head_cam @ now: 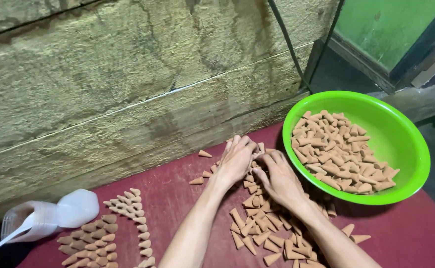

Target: Arranging incense cones into a grid on a work surface

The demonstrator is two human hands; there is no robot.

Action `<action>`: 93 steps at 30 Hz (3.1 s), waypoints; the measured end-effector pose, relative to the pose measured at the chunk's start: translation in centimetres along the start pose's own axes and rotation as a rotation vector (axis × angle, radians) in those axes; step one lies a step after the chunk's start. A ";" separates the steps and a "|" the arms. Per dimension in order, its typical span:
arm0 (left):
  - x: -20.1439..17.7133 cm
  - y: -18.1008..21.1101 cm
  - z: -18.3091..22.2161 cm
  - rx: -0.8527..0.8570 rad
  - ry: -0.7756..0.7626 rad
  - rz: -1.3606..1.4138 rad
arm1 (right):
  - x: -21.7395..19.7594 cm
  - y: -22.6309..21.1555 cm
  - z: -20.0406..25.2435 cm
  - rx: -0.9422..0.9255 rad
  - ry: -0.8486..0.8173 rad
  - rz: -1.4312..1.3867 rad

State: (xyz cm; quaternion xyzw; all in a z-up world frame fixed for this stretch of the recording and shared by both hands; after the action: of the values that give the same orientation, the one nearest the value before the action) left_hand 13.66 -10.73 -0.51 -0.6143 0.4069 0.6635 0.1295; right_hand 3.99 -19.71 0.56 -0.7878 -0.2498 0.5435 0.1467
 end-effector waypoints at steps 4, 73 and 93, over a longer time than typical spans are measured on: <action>-4.5 2.0 3.2 0.003 0.010 0.083 | -0.9 0.0 0.4 -0.038 0.099 -0.035; -12.1 -9.8 37.7 -0.444 0.100 0.299 | 14.4 -29.7 1.1 -0.508 -0.410 -0.109; -12.2 -9.7 37.5 -0.457 0.075 0.344 | 14.9 -30.0 1.1 -0.522 -0.476 -0.006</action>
State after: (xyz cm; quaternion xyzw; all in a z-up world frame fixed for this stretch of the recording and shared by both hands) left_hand -3.85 25.62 3.82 -0.5738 0.3495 0.7270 -0.1418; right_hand 0.19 13.46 3.61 -0.6493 -0.4100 0.6292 -0.1202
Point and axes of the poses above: each hand's wrist, its own z-axis away from the middle knuckle, its own x-axis out of the palm, y = z × x, the point moved 7 cm from there along -z, towards the middle knuckle, and after that the axes turned 8 degrees about -x, right-handed, at the moved point
